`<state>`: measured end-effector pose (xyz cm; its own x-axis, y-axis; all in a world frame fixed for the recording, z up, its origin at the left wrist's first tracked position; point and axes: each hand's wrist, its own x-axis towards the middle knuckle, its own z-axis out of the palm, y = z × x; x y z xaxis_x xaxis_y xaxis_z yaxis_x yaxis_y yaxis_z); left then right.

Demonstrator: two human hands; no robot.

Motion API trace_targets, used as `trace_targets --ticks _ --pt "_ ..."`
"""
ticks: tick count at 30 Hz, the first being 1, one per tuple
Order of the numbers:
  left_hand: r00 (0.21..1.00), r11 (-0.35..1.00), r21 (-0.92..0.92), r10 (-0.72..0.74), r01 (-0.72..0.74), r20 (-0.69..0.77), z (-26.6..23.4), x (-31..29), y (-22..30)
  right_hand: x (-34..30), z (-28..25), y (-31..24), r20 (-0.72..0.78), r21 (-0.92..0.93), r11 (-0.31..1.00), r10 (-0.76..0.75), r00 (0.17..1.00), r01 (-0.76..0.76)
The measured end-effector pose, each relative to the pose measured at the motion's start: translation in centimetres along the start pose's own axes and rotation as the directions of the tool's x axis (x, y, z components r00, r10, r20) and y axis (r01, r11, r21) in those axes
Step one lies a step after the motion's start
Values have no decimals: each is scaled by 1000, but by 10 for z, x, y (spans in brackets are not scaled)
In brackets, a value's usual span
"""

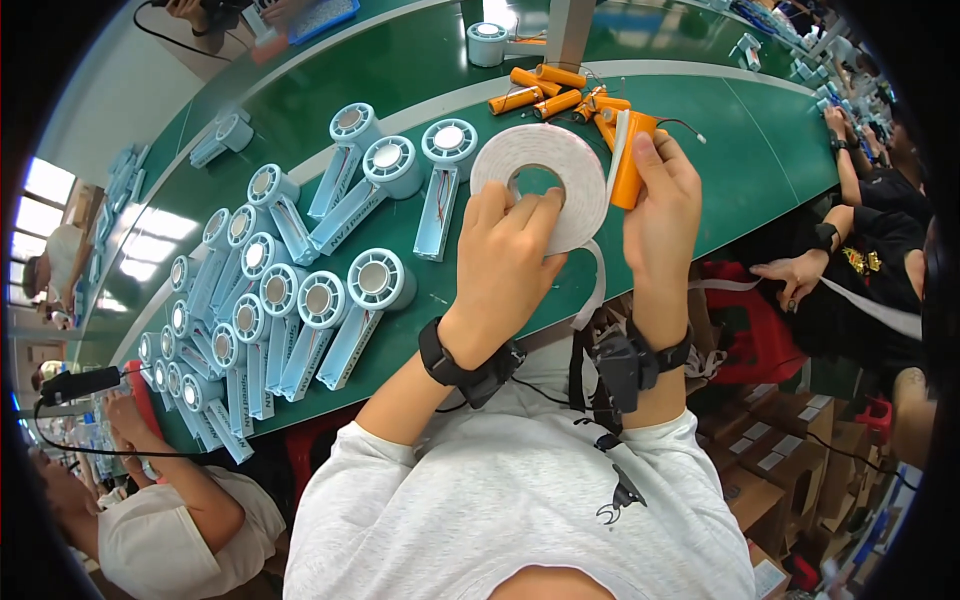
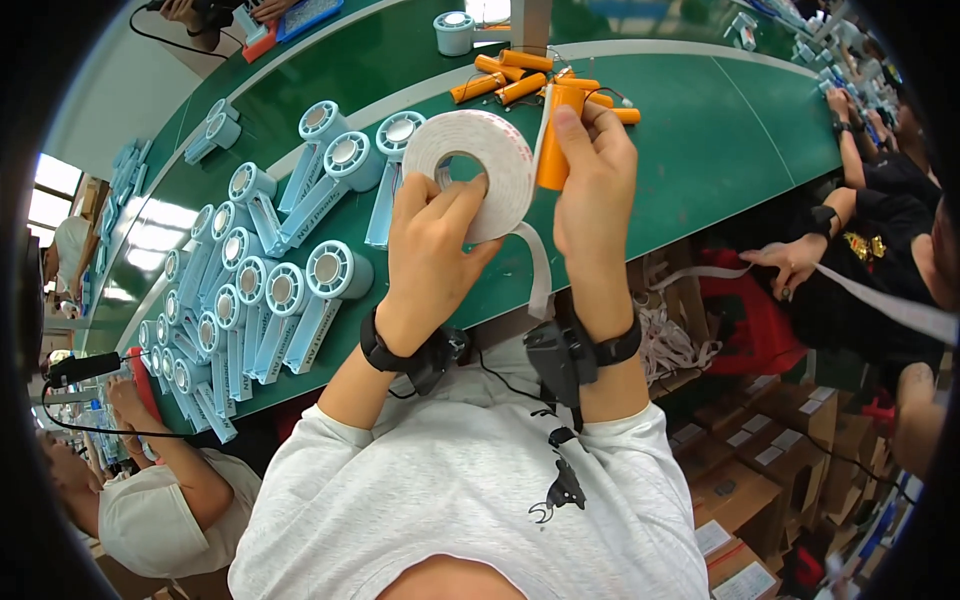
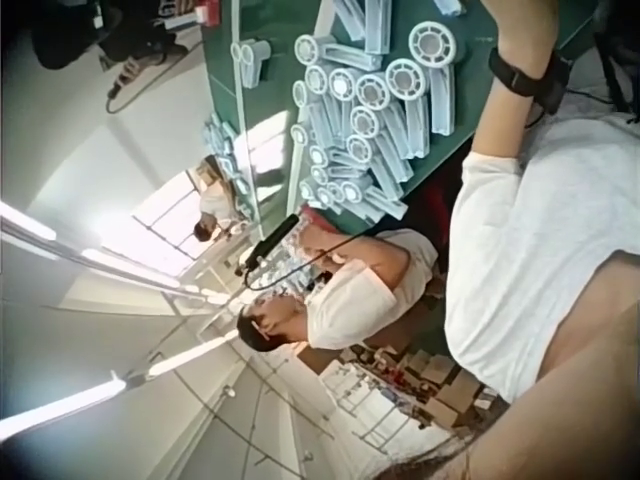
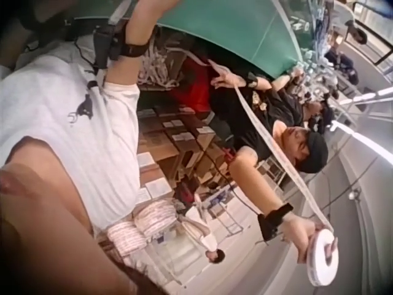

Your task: The person applies double-sided tape to batteries, tears the tape, and presses each battery into the handle of a handheld fan before setting it aside. This process is repeated for multiple fans throughout the video.

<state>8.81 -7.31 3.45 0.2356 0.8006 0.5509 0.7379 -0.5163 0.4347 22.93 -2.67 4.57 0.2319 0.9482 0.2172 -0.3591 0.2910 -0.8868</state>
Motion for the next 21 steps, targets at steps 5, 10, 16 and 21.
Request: trace_targets --ticks 5,10,16,21 --pt "968 973 103 186 -205 170 27 -18 -7 50 -43 6 -306 217 961 -98 947 170" --pt "934 962 -197 240 -191 264 46 0 -18 81 -106 -71 -458 378 823 -232 858 424" --pt "986 986 165 -42 15 162 -16 11 -44 33 -123 -2 -131 110 981 -145 981 160" --pt "781 653 710 -577 264 239 -39 17 -75 35 -145 65 -214 -4 995 -100 972 101"
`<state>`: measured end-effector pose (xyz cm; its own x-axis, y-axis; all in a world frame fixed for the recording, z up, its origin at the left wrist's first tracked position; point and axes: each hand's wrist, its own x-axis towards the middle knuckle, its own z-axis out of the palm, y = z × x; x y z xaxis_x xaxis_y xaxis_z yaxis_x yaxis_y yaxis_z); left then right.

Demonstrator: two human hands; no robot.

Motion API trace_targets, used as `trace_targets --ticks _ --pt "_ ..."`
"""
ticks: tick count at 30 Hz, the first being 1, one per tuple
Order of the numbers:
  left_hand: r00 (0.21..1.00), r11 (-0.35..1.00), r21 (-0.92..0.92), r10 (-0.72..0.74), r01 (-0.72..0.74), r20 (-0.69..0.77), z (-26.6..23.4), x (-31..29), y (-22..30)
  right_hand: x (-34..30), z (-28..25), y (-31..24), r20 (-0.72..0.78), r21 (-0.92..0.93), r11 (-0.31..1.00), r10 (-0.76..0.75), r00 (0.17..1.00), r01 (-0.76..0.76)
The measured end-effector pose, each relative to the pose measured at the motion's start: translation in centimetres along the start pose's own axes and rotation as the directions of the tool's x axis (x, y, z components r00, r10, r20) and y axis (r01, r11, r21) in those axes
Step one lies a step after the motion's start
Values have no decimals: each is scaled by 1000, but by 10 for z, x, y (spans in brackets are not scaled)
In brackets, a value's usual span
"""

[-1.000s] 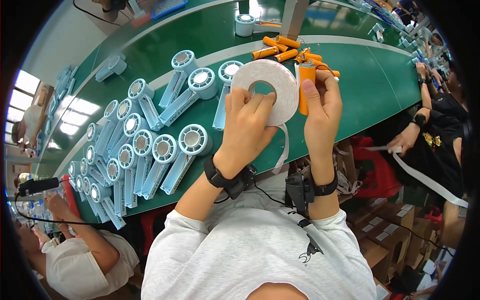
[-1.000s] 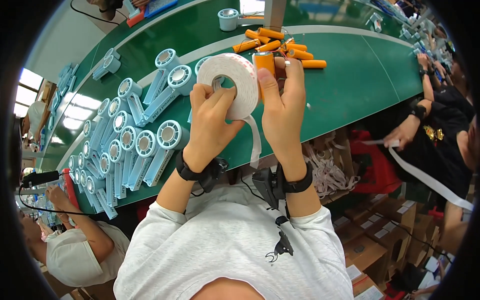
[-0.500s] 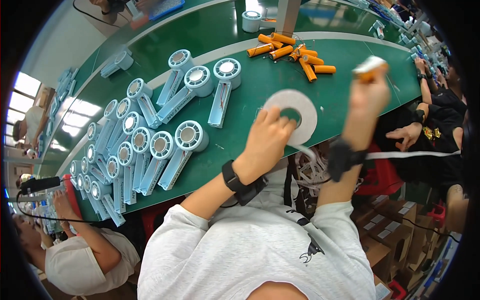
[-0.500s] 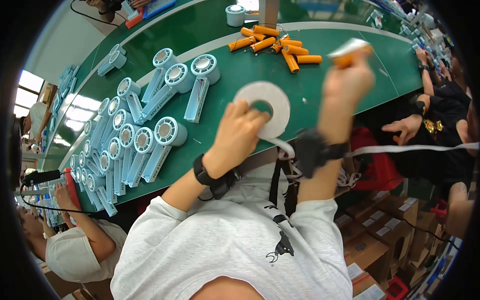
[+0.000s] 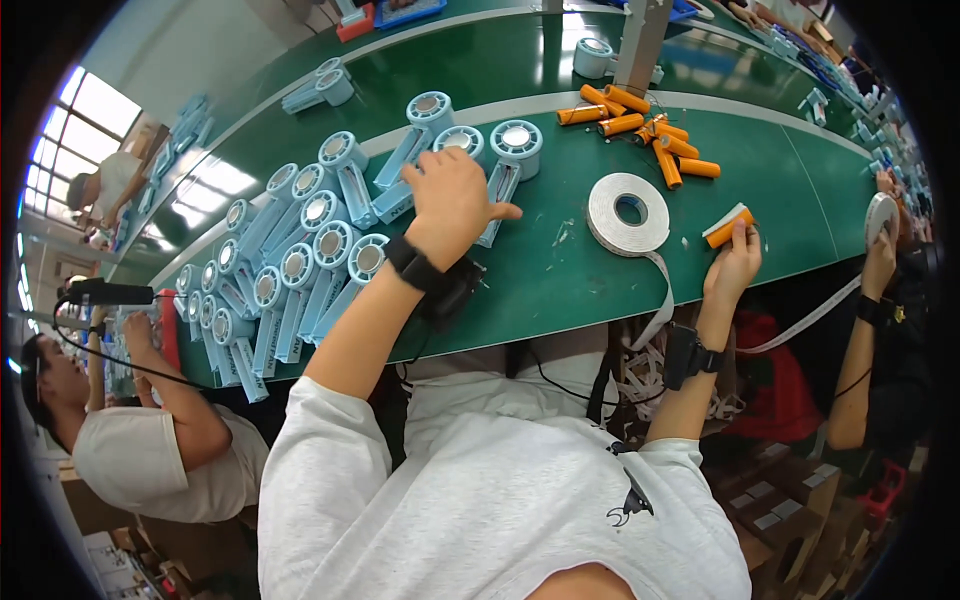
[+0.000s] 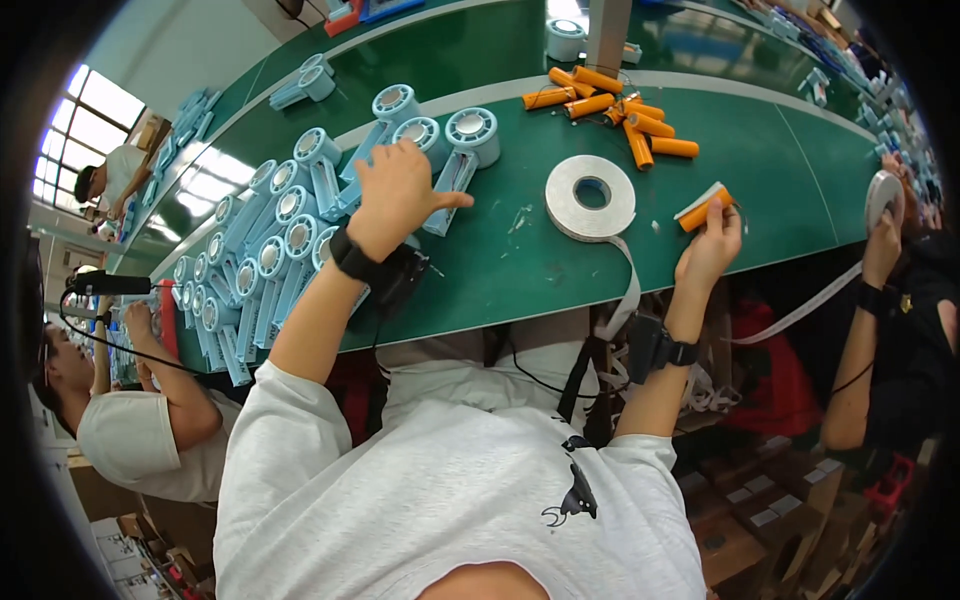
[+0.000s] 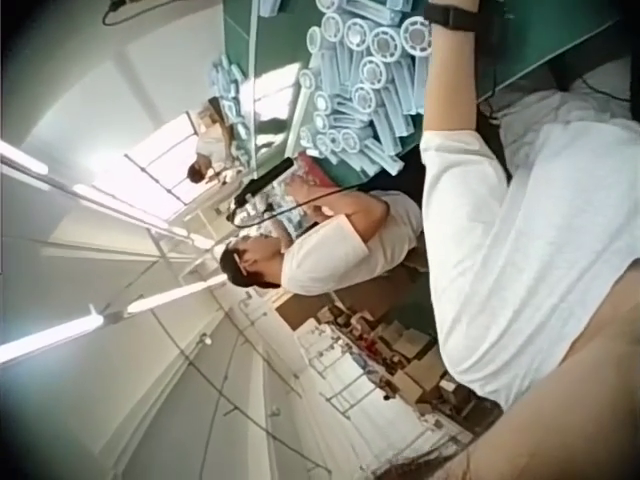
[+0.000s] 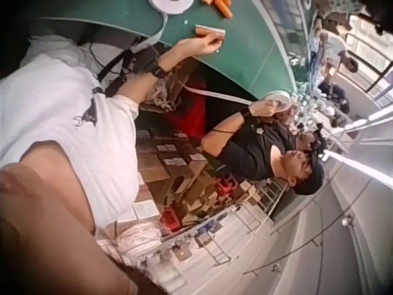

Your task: The person applies double-sided tape to batteries, tears the tape, and presses each battery into the handle of a handheld fan before setting it aside. This process is repeated for multiple fans throughout the video.

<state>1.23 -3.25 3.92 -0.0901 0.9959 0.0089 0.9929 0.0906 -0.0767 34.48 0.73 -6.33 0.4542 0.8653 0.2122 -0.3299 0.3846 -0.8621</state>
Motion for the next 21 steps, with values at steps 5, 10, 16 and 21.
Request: trace_targets --ticks 5,10,16,21 --pt "995 993 119 19 -7 -98 17 17 -31 -2 0 10 -63 37 998 -39 997 42" --pt "998 995 -73 60 -60 -3 20 27 -78 -7 -3 4 -29 75 996 -37 999 39" --pt "972 936 -336 166 -103 165 33 38 -94 -8 2 7 -37 -12 998 -58 998 57" --pt "960 873 -420 281 -248 18 30 44 -95 -9 5 5 5 -50 996 -67 998 67"
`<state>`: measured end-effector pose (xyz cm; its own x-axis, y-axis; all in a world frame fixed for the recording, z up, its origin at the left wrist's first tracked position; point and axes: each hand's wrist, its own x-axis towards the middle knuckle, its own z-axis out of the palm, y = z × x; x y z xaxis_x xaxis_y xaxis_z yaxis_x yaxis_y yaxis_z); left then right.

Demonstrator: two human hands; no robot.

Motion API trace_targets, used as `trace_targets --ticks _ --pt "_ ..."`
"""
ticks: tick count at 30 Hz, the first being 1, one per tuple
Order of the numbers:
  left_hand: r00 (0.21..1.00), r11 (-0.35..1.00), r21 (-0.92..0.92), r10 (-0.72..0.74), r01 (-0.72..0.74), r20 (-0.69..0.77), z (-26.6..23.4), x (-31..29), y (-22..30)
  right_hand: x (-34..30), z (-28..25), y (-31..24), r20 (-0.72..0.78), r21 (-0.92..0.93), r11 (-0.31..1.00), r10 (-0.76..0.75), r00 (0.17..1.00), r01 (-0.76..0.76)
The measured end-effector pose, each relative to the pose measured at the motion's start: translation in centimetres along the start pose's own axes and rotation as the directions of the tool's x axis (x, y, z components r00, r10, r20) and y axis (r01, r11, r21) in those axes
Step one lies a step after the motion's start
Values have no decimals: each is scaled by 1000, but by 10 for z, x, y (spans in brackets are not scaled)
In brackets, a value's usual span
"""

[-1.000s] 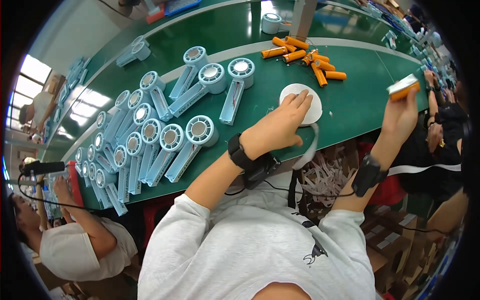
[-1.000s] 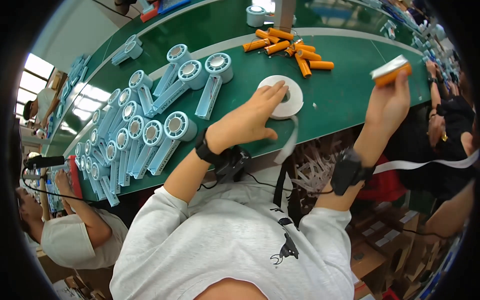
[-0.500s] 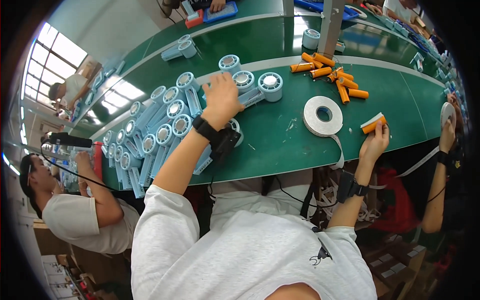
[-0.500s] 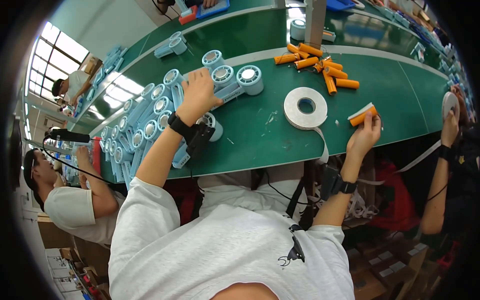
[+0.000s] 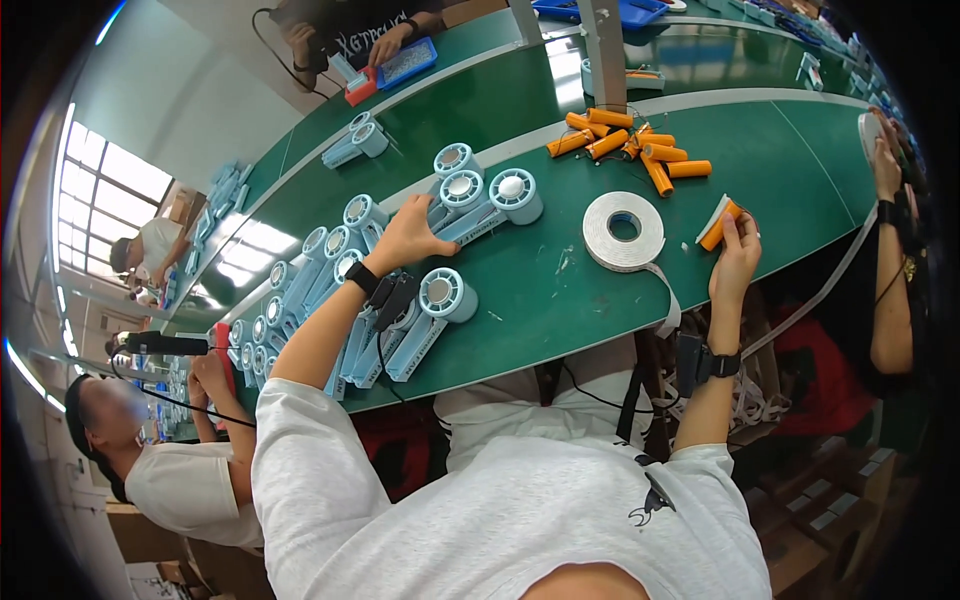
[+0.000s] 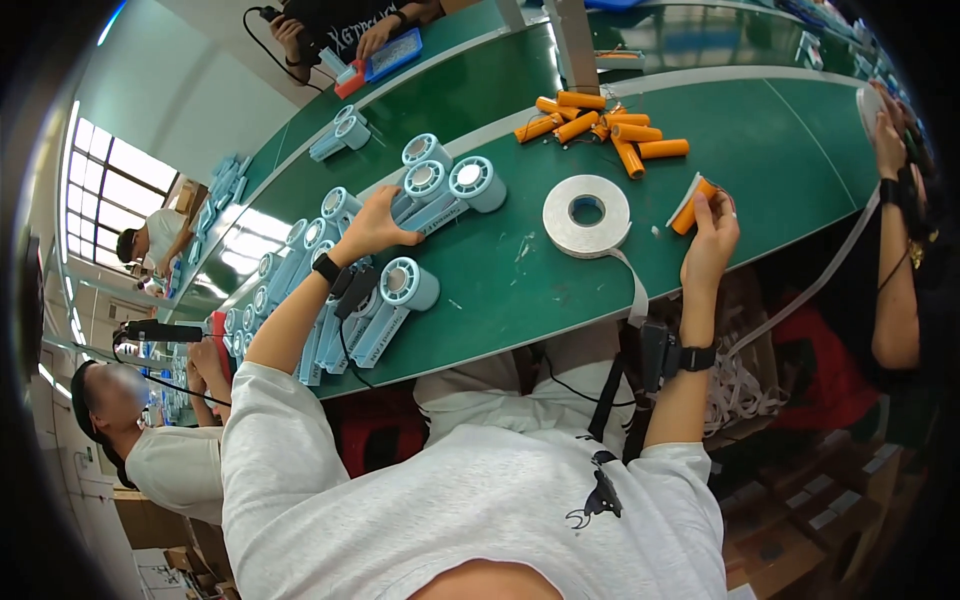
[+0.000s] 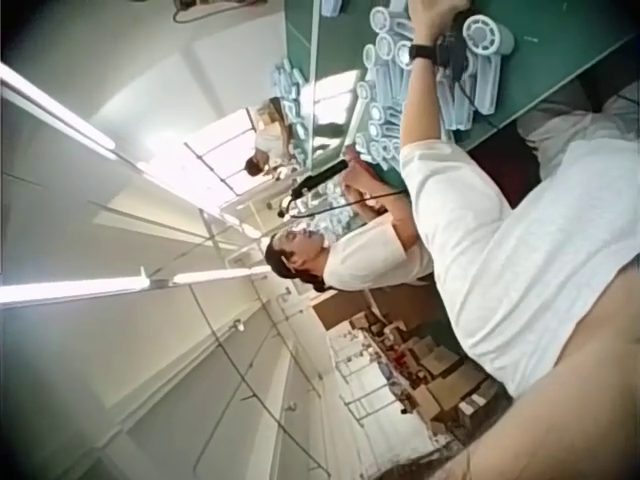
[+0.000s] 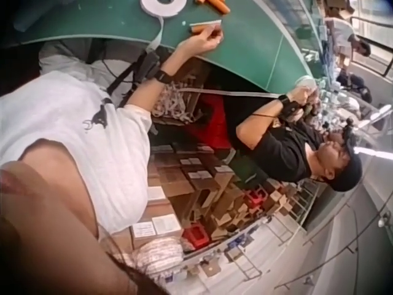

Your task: The person applies double-sided tape to batteries, tears the tape, and presses each battery into the handle of a handheld fan before setting it aside. This process is repeated for multiple fans throughout the video.

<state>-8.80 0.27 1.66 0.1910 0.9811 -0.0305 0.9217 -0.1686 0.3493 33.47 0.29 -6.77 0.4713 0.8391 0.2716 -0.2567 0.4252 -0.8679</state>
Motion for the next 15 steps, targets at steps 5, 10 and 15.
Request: trace_targets --ticks 5,10,15 --pt "971 988 66 150 -140 -188 -21 2 13 -1 12 -9 46 -39 999 6 999 -4" --pt "902 944 151 327 -295 -283 -73 27 95 2 8 -1 -77 75 997 21 997 -15" --pt "716 796 100 584 -596 -383 -48 112 219 -8 0 -3 -299 131 971 -153 942 199"
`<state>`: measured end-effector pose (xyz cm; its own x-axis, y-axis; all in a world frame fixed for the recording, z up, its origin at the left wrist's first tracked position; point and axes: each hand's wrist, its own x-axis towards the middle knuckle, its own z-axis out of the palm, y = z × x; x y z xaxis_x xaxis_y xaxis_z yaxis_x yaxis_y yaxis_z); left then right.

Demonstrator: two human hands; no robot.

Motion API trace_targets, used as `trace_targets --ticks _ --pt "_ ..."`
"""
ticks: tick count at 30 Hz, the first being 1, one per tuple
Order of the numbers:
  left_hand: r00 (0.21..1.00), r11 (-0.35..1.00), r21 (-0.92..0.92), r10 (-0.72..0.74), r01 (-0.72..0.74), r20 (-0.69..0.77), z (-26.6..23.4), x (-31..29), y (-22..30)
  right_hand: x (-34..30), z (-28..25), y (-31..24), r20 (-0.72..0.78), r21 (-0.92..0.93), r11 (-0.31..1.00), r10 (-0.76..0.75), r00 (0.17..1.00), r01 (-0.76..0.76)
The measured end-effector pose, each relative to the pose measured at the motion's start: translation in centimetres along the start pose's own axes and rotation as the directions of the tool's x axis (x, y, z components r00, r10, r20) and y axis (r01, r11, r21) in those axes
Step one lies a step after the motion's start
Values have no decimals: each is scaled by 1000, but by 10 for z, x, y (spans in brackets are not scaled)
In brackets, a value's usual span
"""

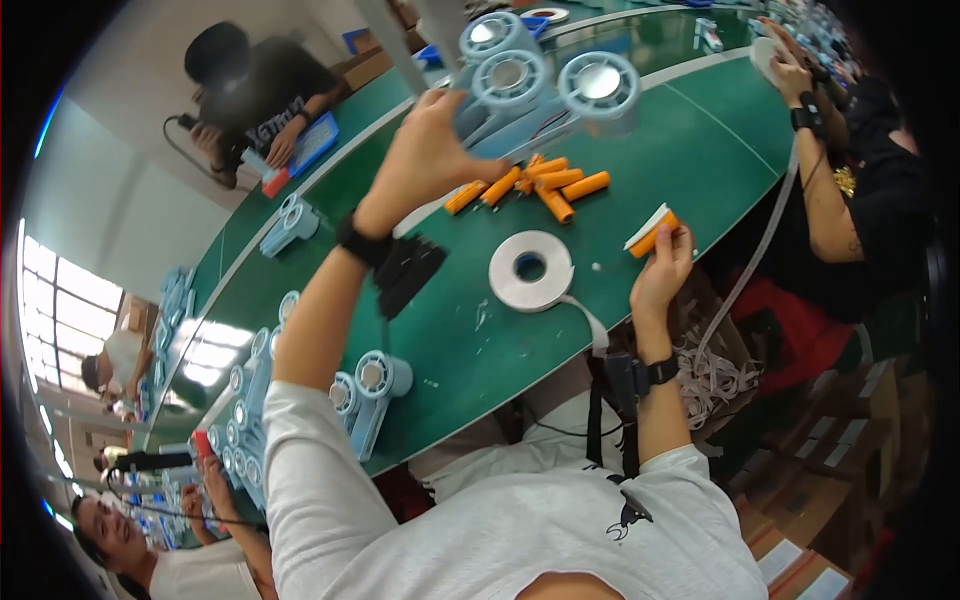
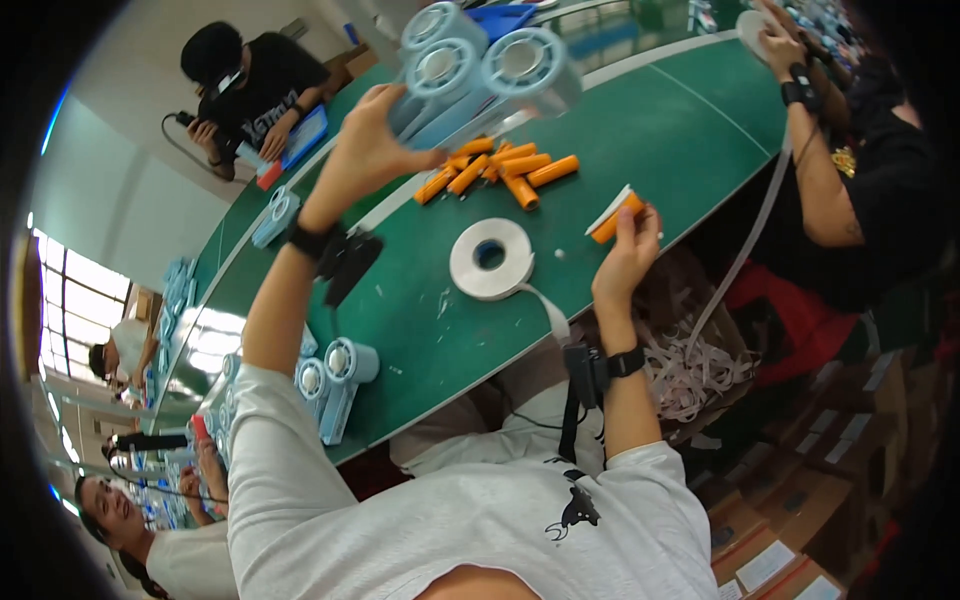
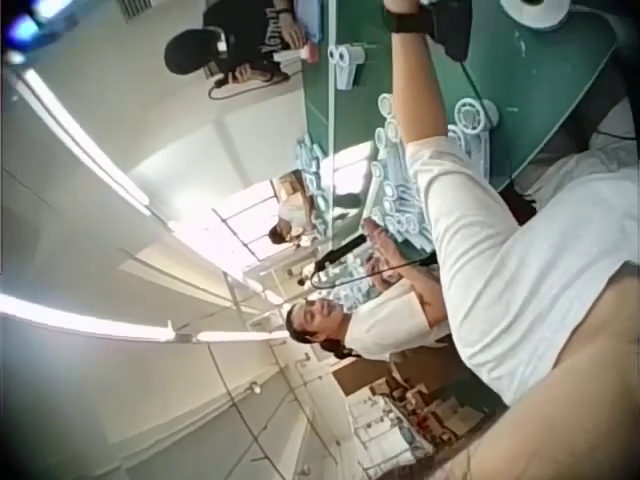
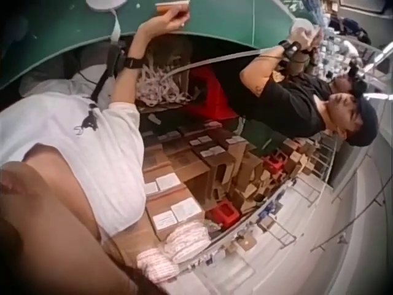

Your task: The person applies double-sided tape to batteries, tears the tape, and presses each battery into the handle of a handheld fan before setting it aside. This process is repeated for multiple fans throughout the video.

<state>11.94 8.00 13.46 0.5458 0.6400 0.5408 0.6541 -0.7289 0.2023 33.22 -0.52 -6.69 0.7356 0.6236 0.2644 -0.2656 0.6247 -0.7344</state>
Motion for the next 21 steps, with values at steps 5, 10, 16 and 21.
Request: trace_targets --ticks 5,10,16,21 --pt "952 951 -143 -248 275 181 145 110 29 -9 9 -10 -66 -19 998 -53 996 52" --pt "869 899 -76 -391 431 302 247 133 52 -7 16 -11 -119 -60 997 -58 991 52" --pt "937 986 32 -167 165 306 246 123 22 -5 23 -10 -88 -21 1000 -12 996 10" --pt "541 900 -410 422 -152 727 88 69 -10 4 -8 -4 -89 -142 989 -50 995 37"
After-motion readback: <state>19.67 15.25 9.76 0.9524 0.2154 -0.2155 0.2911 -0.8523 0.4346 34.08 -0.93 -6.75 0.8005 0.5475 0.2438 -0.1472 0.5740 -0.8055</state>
